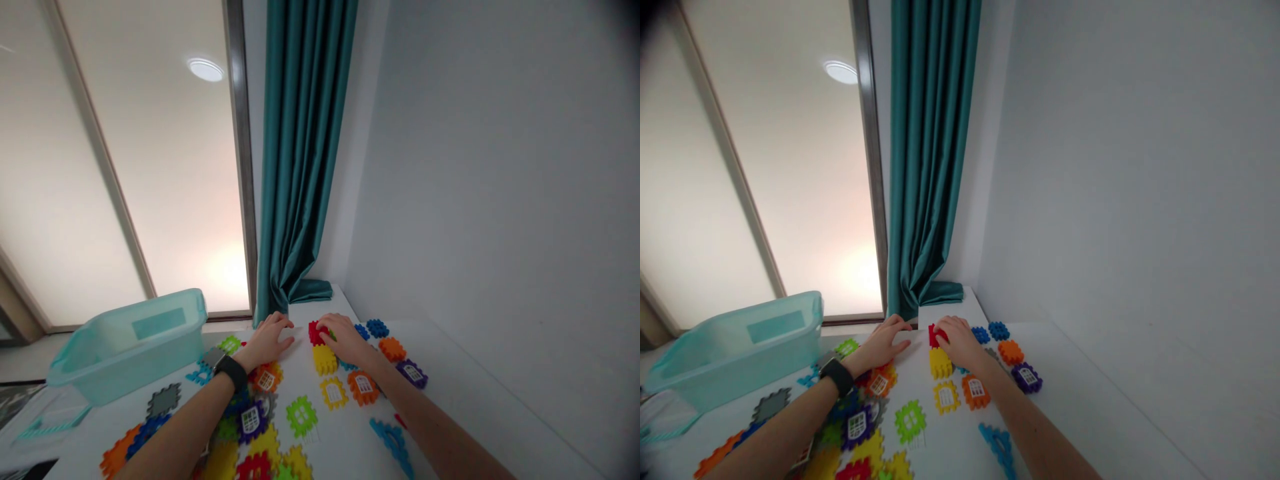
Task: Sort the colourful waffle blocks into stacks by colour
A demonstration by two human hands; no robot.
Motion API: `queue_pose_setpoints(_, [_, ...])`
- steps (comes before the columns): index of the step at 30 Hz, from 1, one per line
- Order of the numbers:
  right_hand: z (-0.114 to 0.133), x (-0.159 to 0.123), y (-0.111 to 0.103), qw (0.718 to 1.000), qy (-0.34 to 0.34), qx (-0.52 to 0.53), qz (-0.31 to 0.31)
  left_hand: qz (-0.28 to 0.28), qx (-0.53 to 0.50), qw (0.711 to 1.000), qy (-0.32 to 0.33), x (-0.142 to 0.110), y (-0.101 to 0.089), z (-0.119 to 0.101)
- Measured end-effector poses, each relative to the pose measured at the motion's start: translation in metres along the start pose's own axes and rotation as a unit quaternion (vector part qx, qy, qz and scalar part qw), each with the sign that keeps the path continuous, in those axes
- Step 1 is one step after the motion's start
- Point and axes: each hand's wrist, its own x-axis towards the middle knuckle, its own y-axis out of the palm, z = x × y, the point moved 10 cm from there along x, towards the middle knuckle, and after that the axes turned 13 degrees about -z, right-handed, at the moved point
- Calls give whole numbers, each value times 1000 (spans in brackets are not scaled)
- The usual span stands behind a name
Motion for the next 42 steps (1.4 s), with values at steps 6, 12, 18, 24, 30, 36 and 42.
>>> queue_pose_setpoints(6, [18,1,1,1000,-11,-2,-9,13,34,999,-5,-25,-26,21])
queue_pose_setpoints(12, [38,7,10,1000,-23,4,-11,22,66,997,-18,-48,-47,43])
queue_pose_setpoints(18, [70,12,36,999,-47,26,2,43,88,995,-19,-71,-63,52])
queue_pose_setpoints(24, [109,18,68,995,-77,53,34,50,103,993,-32,-92,-77,61])
queue_pose_setpoints(30, [139,26,98,990,-98,74,69,46,108,992,-41,-106,-87,63])
queue_pose_setpoints(36, [151,31,115,987,-98,85,94,47,115,991,-49,-112,-88,66])
queue_pose_setpoints(42, [153,32,120,985,-99,84,111,52,119,990,-48,-114,-87,64])
